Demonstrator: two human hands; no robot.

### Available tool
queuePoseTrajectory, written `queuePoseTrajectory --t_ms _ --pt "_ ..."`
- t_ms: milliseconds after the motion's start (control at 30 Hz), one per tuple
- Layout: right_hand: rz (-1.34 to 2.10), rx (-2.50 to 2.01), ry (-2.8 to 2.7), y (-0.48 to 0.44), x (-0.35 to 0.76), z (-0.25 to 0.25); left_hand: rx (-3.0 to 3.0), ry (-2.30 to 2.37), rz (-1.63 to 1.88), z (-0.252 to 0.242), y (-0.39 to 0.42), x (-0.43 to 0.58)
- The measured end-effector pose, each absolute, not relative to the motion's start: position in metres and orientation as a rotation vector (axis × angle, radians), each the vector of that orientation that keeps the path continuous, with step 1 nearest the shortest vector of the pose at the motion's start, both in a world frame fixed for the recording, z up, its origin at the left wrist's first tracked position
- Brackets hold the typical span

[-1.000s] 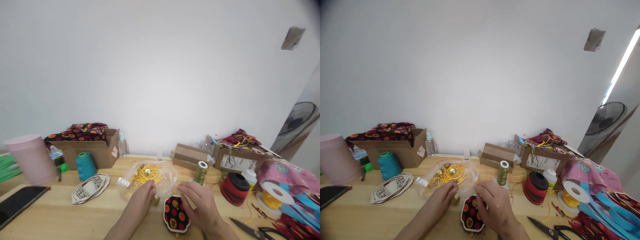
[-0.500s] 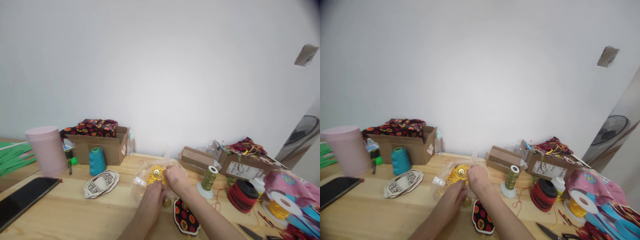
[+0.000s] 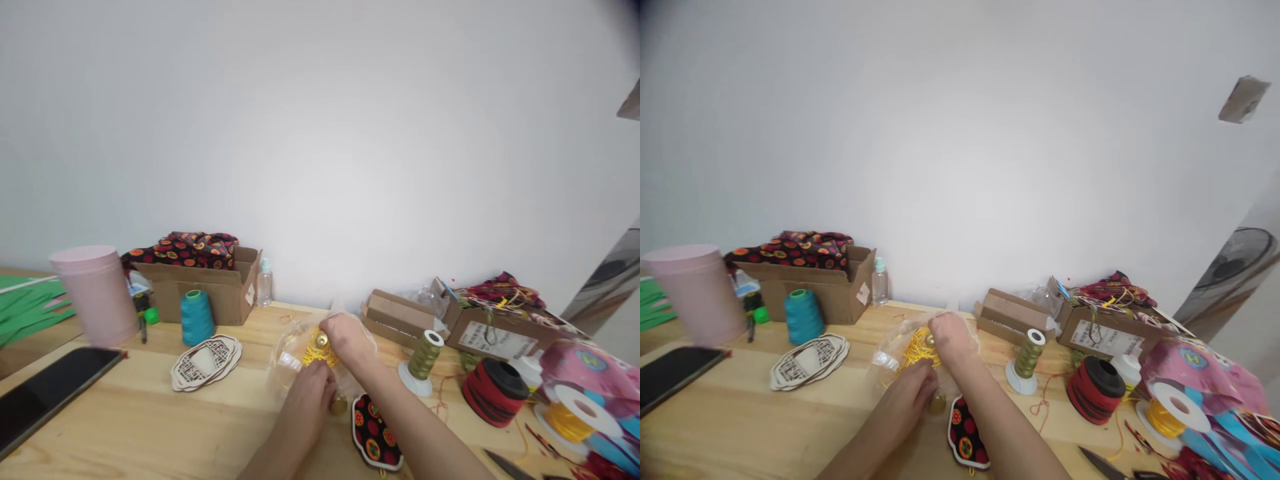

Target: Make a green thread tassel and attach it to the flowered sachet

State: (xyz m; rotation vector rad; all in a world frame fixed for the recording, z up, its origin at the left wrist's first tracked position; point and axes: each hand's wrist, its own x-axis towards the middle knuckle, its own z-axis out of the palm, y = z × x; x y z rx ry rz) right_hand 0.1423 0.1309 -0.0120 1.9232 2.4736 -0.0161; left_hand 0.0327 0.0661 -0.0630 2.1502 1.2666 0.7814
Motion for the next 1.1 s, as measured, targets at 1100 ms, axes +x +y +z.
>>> queuePoseTrajectory --t_ms 1100 --pt "-0.188 1.748 2.324 0.135 0.151 -0.004 2.037 1.349 0.812 -0.057 0.072 0.022"
